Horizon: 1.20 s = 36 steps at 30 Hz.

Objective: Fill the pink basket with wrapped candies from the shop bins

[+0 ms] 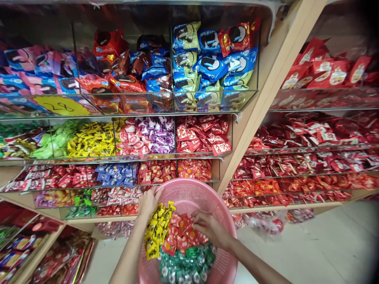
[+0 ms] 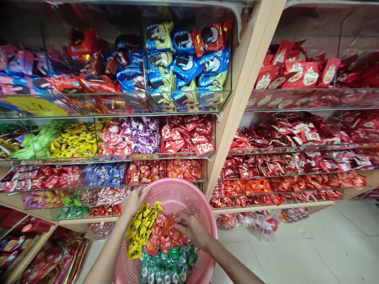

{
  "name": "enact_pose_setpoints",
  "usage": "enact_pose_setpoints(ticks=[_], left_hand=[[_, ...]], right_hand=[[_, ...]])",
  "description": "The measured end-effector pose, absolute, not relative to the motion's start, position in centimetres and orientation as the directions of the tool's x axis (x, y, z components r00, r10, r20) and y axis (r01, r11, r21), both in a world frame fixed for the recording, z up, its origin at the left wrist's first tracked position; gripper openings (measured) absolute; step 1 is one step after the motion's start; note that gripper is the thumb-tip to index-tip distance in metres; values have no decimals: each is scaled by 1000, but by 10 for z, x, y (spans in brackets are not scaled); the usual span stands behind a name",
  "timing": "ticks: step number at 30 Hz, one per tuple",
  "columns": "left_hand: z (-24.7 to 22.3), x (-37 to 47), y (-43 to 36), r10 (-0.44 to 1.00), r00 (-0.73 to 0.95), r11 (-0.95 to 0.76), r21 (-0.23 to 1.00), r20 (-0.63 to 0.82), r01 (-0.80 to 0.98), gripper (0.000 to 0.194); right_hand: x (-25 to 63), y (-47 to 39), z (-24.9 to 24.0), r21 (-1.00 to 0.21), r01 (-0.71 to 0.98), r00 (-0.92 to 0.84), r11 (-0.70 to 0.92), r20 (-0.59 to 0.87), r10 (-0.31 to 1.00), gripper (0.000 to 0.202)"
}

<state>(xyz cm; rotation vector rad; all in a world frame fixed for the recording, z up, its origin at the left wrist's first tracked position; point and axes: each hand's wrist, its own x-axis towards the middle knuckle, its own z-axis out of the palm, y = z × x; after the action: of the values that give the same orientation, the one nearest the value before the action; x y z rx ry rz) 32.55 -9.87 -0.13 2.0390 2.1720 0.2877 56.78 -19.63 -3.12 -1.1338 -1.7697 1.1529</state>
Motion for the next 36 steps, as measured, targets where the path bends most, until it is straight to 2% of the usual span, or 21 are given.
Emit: enact_pose_setpoints(ticks=[10,17,22,25,30,36], left_hand=[[-1,326,-98,996,-87,83,246,3,966,51],[2,327,-100,996,-90,90,261,-12,961,49],[0,326,-99,997,-80,78,256,-3,963,49],[-2,325,-98,997,-70,64,257,13,964,50],[-4,323,-97,998,-62,53,277,24,959,51],[-2,324,-98,997,-71,69,262,-1,963,48]], right_hand=[[572,-202,-20,-868,365,-353,338,207,912,8],[574,-199,-22,-960,181,-331,212,143,933,12],[579,-186,-20,-973,154,-319,172,116,941,14],[583,-180,-22,-970,179,-343,166,96,934,20],[583,-170,-24,-968,200,-440,151,49,897,47],[571,-162,0,-873,358,-655,332,19,755,61]])
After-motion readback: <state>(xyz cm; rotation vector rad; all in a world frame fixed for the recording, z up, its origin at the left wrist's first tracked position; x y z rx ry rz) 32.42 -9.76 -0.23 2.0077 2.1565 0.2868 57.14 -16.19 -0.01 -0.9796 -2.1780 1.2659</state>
